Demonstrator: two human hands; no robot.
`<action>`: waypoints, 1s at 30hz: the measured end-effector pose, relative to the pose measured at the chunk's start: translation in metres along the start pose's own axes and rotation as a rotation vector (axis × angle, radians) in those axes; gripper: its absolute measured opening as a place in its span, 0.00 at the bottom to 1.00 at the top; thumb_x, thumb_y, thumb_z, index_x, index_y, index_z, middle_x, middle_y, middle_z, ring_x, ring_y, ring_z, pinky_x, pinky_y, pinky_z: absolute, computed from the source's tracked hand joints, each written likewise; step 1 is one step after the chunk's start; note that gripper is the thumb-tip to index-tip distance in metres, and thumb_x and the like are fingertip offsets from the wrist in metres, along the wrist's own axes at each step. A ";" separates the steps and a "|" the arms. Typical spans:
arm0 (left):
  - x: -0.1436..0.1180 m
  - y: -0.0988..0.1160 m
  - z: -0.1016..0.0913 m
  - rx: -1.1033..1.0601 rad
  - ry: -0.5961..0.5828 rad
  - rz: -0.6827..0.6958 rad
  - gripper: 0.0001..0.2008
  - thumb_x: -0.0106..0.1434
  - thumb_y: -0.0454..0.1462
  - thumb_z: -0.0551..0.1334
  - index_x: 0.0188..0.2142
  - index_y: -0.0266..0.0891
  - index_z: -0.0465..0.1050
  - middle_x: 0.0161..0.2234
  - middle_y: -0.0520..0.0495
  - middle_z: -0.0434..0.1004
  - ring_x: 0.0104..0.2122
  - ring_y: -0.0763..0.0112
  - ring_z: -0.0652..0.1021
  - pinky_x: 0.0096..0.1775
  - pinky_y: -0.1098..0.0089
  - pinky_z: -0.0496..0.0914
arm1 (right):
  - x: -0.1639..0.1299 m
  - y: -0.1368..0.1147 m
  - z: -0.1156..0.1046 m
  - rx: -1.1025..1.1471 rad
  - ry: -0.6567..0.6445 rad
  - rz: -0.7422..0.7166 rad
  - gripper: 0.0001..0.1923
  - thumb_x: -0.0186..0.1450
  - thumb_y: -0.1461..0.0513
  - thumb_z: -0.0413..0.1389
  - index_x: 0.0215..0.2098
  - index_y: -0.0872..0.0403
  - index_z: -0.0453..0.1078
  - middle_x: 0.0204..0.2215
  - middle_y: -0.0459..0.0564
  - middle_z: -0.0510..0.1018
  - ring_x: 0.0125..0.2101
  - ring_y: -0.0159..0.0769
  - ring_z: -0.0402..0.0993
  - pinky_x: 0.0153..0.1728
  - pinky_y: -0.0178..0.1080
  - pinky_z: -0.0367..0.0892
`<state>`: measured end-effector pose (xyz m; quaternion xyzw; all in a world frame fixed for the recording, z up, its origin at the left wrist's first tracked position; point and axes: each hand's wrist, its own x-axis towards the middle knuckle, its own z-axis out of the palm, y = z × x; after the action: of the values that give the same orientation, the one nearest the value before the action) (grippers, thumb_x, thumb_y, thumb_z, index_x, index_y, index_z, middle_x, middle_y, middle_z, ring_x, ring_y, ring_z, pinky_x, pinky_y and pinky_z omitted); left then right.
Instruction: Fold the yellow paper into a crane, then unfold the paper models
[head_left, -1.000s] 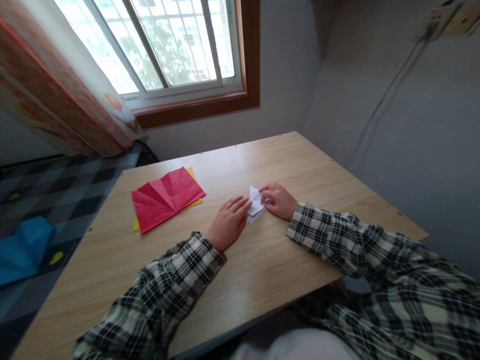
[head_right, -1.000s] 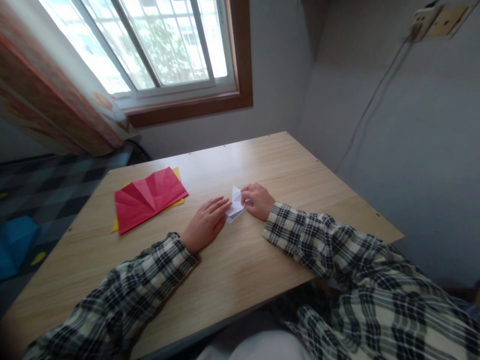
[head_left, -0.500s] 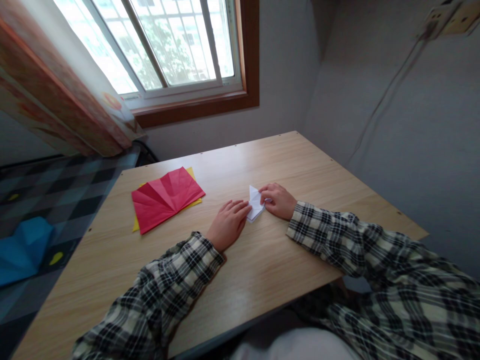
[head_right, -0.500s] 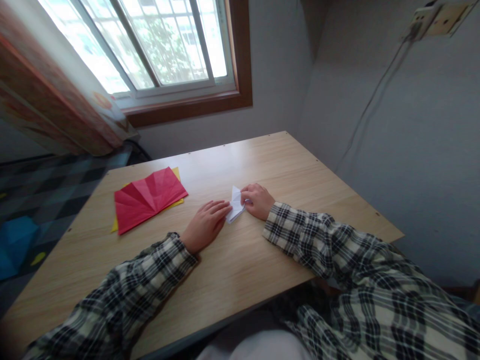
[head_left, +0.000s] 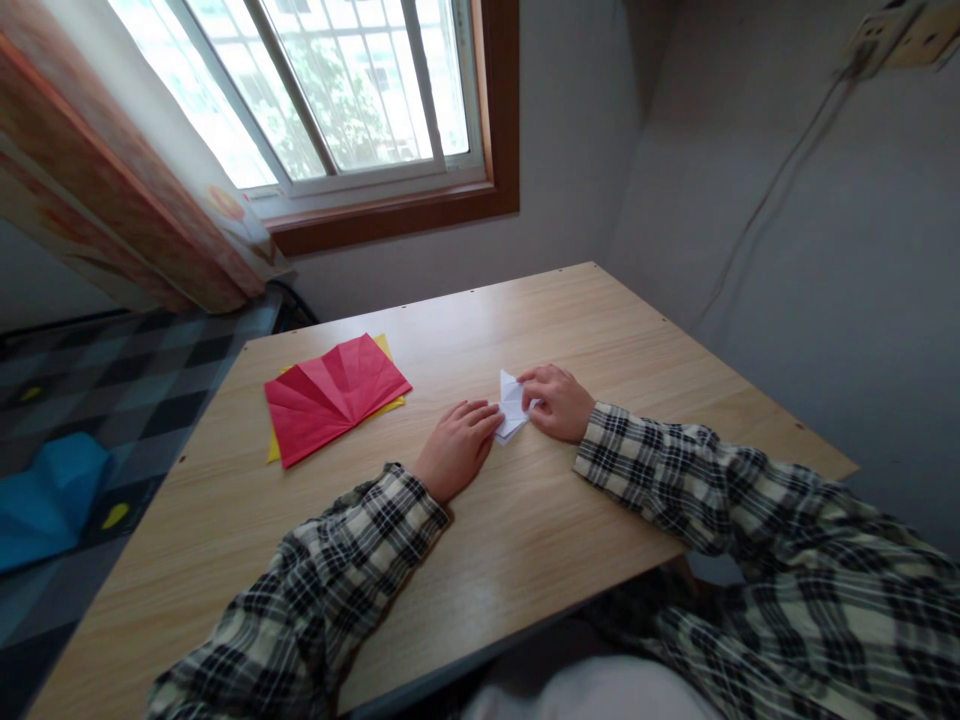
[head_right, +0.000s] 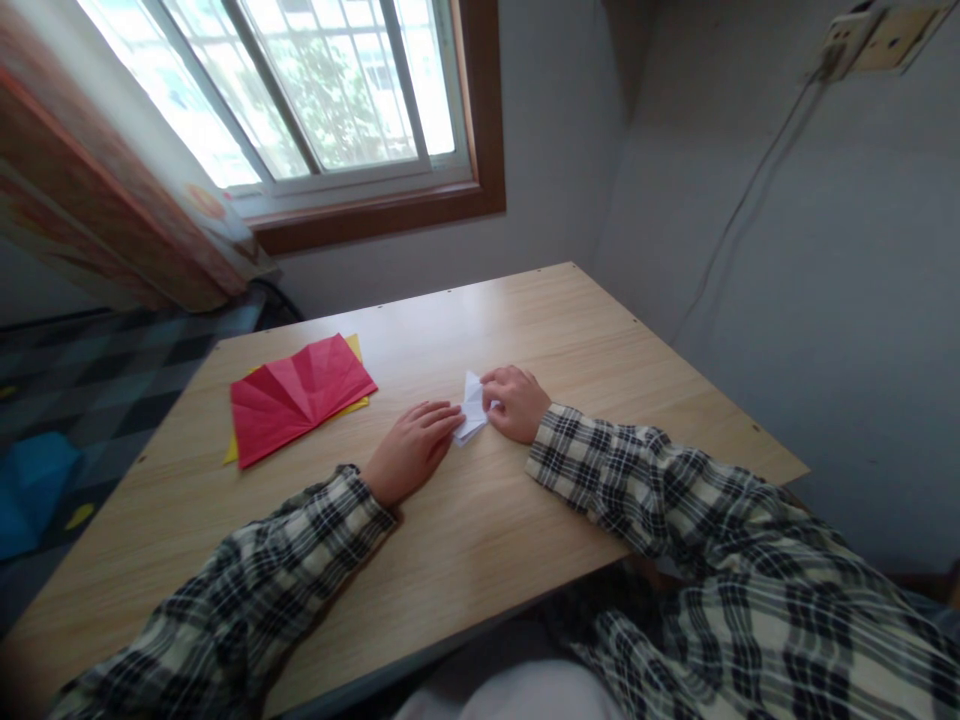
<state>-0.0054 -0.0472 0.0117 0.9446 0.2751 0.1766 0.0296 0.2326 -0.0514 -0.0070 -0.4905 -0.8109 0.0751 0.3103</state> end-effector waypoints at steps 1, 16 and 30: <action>0.000 0.000 0.000 0.001 0.006 0.003 0.15 0.69 0.33 0.56 0.52 0.39 0.75 0.53 0.42 0.77 0.55 0.59 0.74 0.59 0.52 0.68 | -0.001 -0.002 0.000 -0.008 0.013 -0.006 0.08 0.56 0.68 0.57 0.30 0.51 0.75 0.49 0.52 0.77 0.52 0.45 0.68 0.56 0.50 0.59; 0.001 0.005 -0.005 -0.019 -0.025 0.015 0.17 0.68 0.34 0.54 0.53 0.36 0.74 0.54 0.39 0.77 0.55 0.58 0.74 0.58 0.53 0.70 | -0.003 -0.007 0.000 -0.102 -0.091 -0.067 0.13 0.64 0.63 0.56 0.45 0.49 0.78 0.54 0.53 0.75 0.59 0.48 0.62 0.58 0.54 0.55; 0.002 0.004 -0.003 -0.022 -0.010 -0.006 0.15 0.71 0.38 0.54 0.51 0.37 0.75 0.53 0.43 0.78 0.54 0.60 0.74 0.57 0.56 0.70 | -0.002 -0.006 0.001 -0.107 -0.082 -0.087 0.14 0.63 0.64 0.56 0.45 0.50 0.78 0.53 0.53 0.76 0.58 0.47 0.64 0.57 0.53 0.57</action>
<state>-0.0033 -0.0494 0.0161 0.9442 0.2760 0.1748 0.0420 0.2280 -0.0560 -0.0065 -0.4672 -0.8463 0.0384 0.2530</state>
